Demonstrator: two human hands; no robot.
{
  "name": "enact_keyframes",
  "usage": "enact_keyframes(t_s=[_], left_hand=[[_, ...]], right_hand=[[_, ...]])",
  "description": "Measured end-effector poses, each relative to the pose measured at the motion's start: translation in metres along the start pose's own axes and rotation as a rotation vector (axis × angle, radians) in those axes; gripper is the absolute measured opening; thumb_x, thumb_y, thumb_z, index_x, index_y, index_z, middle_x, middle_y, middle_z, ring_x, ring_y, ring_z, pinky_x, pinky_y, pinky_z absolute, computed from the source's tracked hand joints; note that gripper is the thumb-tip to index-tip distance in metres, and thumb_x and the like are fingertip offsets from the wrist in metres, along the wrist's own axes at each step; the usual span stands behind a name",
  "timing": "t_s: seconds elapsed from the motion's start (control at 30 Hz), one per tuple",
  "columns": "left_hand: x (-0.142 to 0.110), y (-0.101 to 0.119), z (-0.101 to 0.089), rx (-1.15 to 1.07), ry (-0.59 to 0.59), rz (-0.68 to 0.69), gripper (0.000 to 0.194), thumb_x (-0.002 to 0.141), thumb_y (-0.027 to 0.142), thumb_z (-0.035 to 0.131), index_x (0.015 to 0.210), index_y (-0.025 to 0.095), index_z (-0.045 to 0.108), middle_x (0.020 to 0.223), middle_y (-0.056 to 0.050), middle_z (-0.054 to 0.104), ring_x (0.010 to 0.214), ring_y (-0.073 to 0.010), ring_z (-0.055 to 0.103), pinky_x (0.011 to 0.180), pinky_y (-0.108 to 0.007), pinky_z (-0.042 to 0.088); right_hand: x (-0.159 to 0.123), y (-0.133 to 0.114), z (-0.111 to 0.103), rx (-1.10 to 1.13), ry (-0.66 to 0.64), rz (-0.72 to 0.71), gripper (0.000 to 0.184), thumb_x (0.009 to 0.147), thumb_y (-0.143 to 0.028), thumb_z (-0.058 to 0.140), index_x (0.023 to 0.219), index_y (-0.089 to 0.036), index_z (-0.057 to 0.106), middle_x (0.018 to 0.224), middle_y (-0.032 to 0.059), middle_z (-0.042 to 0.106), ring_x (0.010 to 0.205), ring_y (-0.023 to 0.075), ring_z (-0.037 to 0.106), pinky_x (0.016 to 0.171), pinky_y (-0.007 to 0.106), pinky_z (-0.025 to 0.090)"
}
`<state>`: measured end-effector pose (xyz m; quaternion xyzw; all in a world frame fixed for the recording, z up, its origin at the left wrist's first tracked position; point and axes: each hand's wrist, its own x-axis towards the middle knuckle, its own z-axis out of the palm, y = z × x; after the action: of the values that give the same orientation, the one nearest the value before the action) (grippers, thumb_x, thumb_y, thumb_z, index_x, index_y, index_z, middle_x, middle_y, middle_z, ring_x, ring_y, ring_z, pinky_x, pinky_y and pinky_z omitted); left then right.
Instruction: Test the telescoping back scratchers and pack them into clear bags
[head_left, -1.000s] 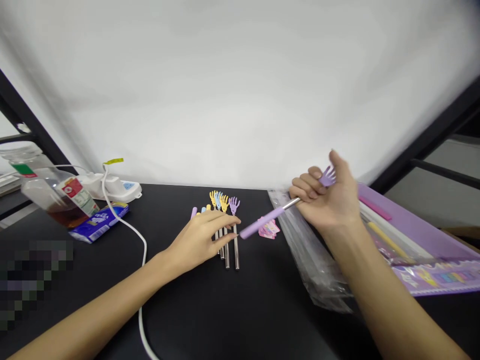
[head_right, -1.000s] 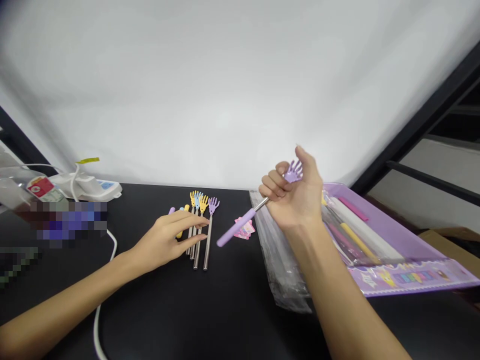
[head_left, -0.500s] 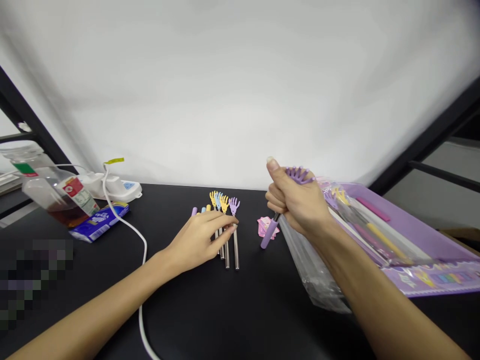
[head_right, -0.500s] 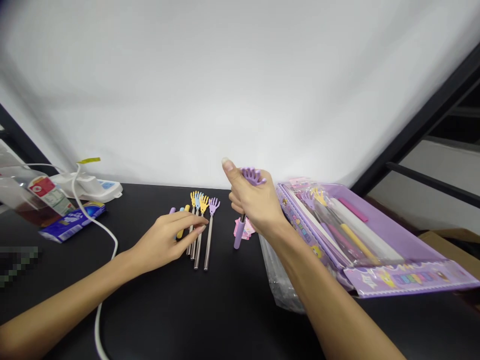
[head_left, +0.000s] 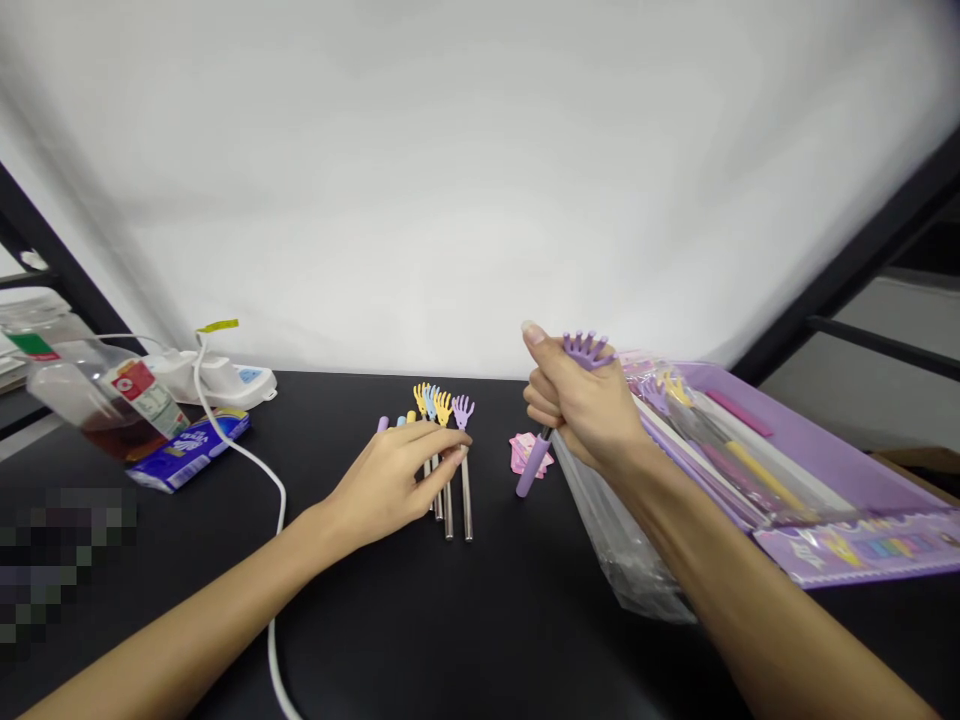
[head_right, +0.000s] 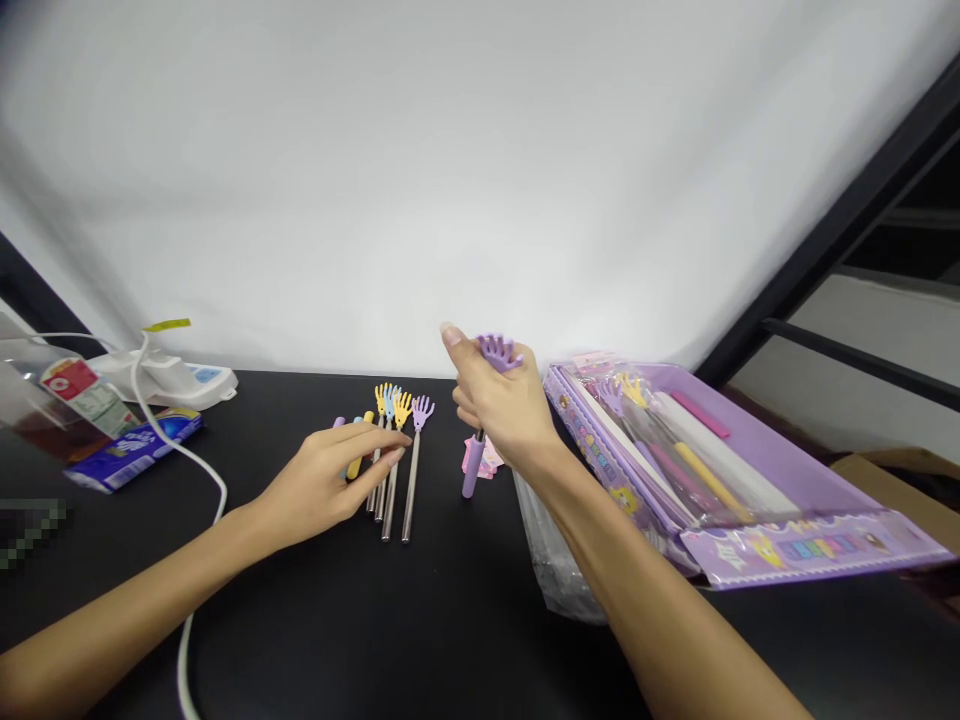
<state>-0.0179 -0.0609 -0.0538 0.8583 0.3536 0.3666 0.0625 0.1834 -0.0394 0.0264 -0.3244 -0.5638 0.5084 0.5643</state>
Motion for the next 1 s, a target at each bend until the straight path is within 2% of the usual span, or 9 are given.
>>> enact_keyframes(t_s=[0.5, 0.67, 0.77, 0.87, 0.93, 1.0], left_hand=[[0.002, 0.002, -0.001, -0.01, 0.031, 0.007, 0.018, 0.099, 0.022, 0.054, 0.112, 0.021, 0.067, 0.106, -0.001, 0.074, 0.094, -0.014, 0.069, 0.086, -0.028, 0.052], [0.003, 0.009, -0.002, -0.056, 0.018, -0.016, 0.02, 0.1, 0.025, 0.052, 0.111, 0.021, 0.068, 0.105, -0.002, 0.074, 0.095, -0.0149, 0.069, 0.089, -0.029, 0.052], [0.003, 0.016, -0.003, -0.097, -0.001, -0.041, 0.023, 0.1, 0.028, 0.051, 0.117, 0.022, 0.066, 0.11, -0.002, 0.074, 0.101, -0.016, 0.068, 0.092, -0.03, 0.052], [0.004, 0.023, -0.003, -0.141, -0.029, -0.068, 0.03, 0.099, 0.03, 0.054, 0.128, 0.024, 0.061, 0.11, -0.001, 0.074, 0.097, -0.0156, 0.07, 0.088, -0.028, 0.054], [0.004, 0.025, -0.004, -0.162, -0.016, -0.074, 0.031, 0.099, 0.028, 0.053, 0.13, 0.025, 0.06, 0.098, 0.001, 0.075, 0.083, -0.0133, 0.07, 0.077, -0.024, 0.055], [0.004, 0.022, -0.005, -0.141, 0.039, -0.079, 0.028, 0.099, 0.025, 0.052, 0.126, 0.023, 0.062, 0.093, 0.001, 0.076, 0.076, -0.0119, 0.07, 0.072, -0.022, 0.055]], right_hand=[[-0.004, 0.003, 0.001, 0.03, 0.009, 0.013, 0.058, 0.08, -0.051, 0.076, 0.058, -0.024, 0.03, 0.045, -0.0134, 0.014, 0.037, 0.0038, 0.01, 0.037, 0.023, 0.007], [-0.008, -0.003, -0.009, 0.144, -0.01, 0.086, 0.064, 0.083, -0.051, 0.073, 0.054, -0.022, 0.023, 0.045, -0.0111, 0.014, 0.041, 0.0048, 0.01, 0.039, 0.024, 0.009], [-0.012, -0.007, -0.015, 0.284, 0.039, 0.038, 0.062, 0.087, -0.051, 0.068, 0.054, -0.021, 0.024, 0.048, -0.0098, 0.014, 0.042, 0.0062, 0.011, 0.038, 0.023, 0.015], [-0.015, -0.008, -0.012, 0.411, 0.12, -0.081, 0.058, 0.09, -0.055, 0.063, 0.055, -0.02, 0.031, 0.05, -0.0076, 0.022, 0.043, 0.0076, 0.023, 0.042, 0.022, 0.03], [-0.014, -0.005, -0.009, 0.434, 0.146, -0.114, 0.053, 0.088, -0.058, 0.062, 0.058, -0.021, 0.04, 0.056, -0.0048, 0.037, 0.052, 0.0092, 0.042, 0.053, 0.023, 0.043], [-0.012, 0.0, -0.009, 0.388, 0.143, -0.096, 0.043, 0.085, -0.059, 0.066, 0.067, -0.023, 0.053, 0.069, -0.0021, 0.052, 0.064, 0.0114, 0.054, 0.061, 0.025, 0.048]])
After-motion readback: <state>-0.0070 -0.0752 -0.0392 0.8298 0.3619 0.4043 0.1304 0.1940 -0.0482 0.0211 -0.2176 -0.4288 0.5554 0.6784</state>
